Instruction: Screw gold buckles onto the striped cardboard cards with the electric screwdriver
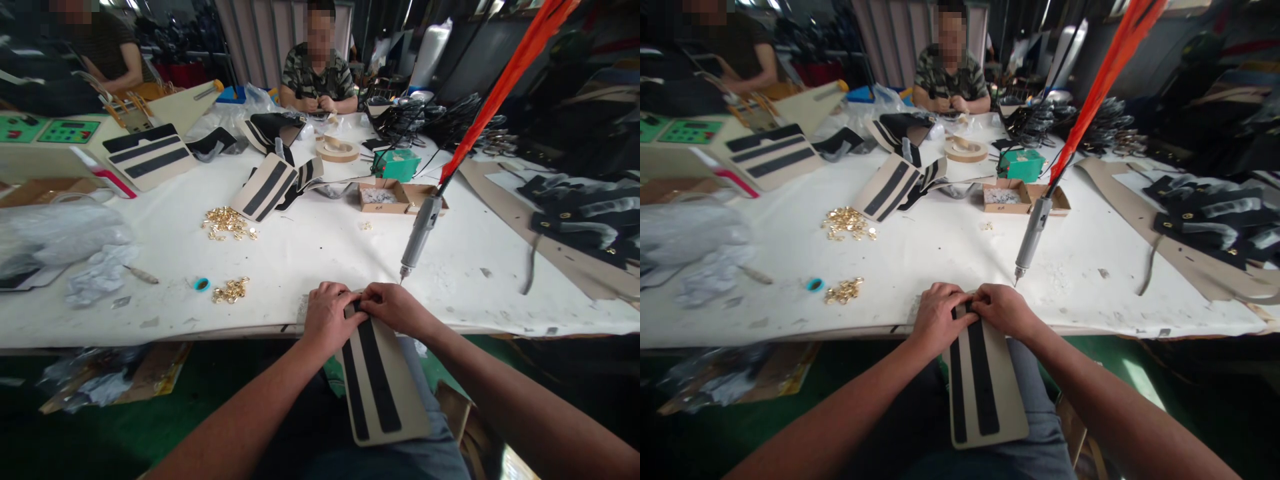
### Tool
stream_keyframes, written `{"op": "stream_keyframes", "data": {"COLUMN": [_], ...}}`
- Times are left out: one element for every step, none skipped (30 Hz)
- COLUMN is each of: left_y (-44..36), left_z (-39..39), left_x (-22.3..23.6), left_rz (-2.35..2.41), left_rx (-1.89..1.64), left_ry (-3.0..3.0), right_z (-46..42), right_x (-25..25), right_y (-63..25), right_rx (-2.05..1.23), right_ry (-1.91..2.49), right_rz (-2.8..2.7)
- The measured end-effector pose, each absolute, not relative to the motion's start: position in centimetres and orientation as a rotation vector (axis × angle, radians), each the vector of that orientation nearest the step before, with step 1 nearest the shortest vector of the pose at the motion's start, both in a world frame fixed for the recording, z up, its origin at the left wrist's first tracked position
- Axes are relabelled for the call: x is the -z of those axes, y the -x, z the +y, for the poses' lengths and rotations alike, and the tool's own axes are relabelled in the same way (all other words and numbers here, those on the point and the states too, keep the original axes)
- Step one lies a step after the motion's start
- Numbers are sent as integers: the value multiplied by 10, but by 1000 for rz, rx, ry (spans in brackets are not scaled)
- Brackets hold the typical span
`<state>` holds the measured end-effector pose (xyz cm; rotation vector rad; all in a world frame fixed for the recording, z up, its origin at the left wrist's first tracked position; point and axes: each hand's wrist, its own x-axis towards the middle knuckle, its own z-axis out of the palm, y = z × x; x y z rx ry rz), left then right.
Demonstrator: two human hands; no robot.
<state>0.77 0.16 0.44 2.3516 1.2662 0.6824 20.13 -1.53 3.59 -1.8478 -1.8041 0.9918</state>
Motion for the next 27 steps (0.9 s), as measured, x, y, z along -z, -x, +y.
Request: {"op": "stream_keyframes", "data": {"left_y": [-8, -8, -8, -8, -8, -8, -8, -8, -8, -8, -8, -8, -7, -7, -7, -7, -7, -7, -7, -7, -6, -6, -7, -7, -7, -7, -8], "left_z": [2, 2, 2, 2, 2, 2, 2, 2, 2, 2, 3, 3, 3, 3, 2, 2, 1, 1, 1, 0, 0, 0, 0, 0, 0, 0, 0], "left_x": [-4, -4, -4, -3, -3, -3, -3, -4, -4, -5, -6, -6, -7, -7, -7, -7, -7, -6, -5, -5, -4, -3, -2, -1, -1, -1, -1], "left_rz": [1270, 1274, 1277, 1275, 1272, 1268, 1264, 1261, 1259, 1260, 1259, 1258, 1258, 1257, 1254, 1252, 1249, 1246, 1244, 1242, 1241, 1241, 1241, 1240, 1239, 1237, 1236], "left_rx": [-684, -687, -691, -695, -698, -701, -701, -700, -697, -690, -682, -674, -669, -667, -668, -671, -676, -680, -684, -688, -694, -700, -705, -708, -710, -710, -708], "left_ry": [-2349, -2343, -2336, -2328, -2320, -2313, -2308, -2304, -2300, -2297, -2295, -2295, -2297, -2301, -2308, -2316, -2325, -2333, -2341, -2348, -2353, -2357, -2361, -2364, -2366, -2369, -2372], "right_z": [-18, -22, -26, -31, -35, -38, -40, -39, -35, -30, -22, -12, -2, 9, 20, 29, 38, 44, 48, 51, 51, 48, 44, 38, 30, 22, 14], "right_x": [-37, -39, -40, -42, -43, -45, -46, -46, -47, -47, -46, -45, -44, -43, -42, -41, -40, -40, -40, -40, -41, -43, -46, -49, -52, -56, -59], "right_y": [-202, -204, -207, -211, -216, -222, -228, -235, -242, -249, -255, -260, -264, -267, -268, -269, -268, -267, -264, -261, -258, -253, -248, -241, -234, -226, -218], "right_rx": [-1011, -1027, -1023, -984, -907, -796, -666, -537, -431, -363, -334, -342, -382, -445, -521, -597, -665, -722, -763, -782, -785, -774, -759, -750, -751, -766, -791], "right_ry": [1799, 1741, 1690, 1658, 1648, 1655, 1667, 1669, 1656, 1636, 1614, 1592, 1571, 1558, 1553, 1551, 1549, 1541, 1524, 1497, 1465, 1431, 1393, 1353, 1311, 1268, 1226], "right_rz": [-1791, -1759, -1697, -1607, -1492, -1364, -1238, -1128, -1042, -980, -936, -908, -892, -887, -884, -874, -855, -828, -794, -759, -733, -718, -713, -719, -735, -760, -794]}}
